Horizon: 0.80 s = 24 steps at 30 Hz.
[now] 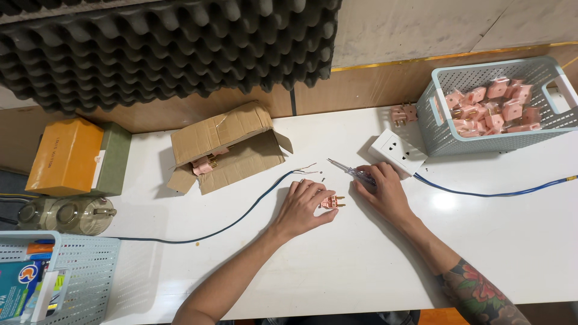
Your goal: The person assembles a power plug by inserting metal pins into a plastic housing, securing them with a screwdriver, and closing the plug case.
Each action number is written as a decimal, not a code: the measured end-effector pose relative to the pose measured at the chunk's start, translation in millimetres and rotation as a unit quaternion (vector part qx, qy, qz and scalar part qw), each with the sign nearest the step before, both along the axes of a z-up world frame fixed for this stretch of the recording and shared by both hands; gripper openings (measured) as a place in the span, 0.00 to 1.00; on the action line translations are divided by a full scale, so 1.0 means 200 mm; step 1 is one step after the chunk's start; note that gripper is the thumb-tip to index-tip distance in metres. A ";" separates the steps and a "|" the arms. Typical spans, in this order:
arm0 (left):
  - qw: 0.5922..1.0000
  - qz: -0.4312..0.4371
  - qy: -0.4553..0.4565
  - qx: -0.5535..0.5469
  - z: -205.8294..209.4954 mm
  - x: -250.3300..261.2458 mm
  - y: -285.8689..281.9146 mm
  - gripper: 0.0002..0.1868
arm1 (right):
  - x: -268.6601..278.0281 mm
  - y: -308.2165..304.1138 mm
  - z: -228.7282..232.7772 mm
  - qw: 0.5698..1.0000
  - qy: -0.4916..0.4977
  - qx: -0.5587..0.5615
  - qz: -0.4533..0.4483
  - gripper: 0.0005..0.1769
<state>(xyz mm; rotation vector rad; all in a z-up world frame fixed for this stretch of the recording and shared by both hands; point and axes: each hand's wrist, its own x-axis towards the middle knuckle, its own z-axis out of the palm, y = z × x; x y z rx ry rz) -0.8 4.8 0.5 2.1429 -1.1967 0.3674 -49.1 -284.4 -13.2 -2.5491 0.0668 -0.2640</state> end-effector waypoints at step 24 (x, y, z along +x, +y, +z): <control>1.000 0.005 -0.014 -0.020 -0.03 0.01 -0.03 0.21 | 0.01 -0.01 -0.04 0.999 0.028 -0.023 -0.013 0.27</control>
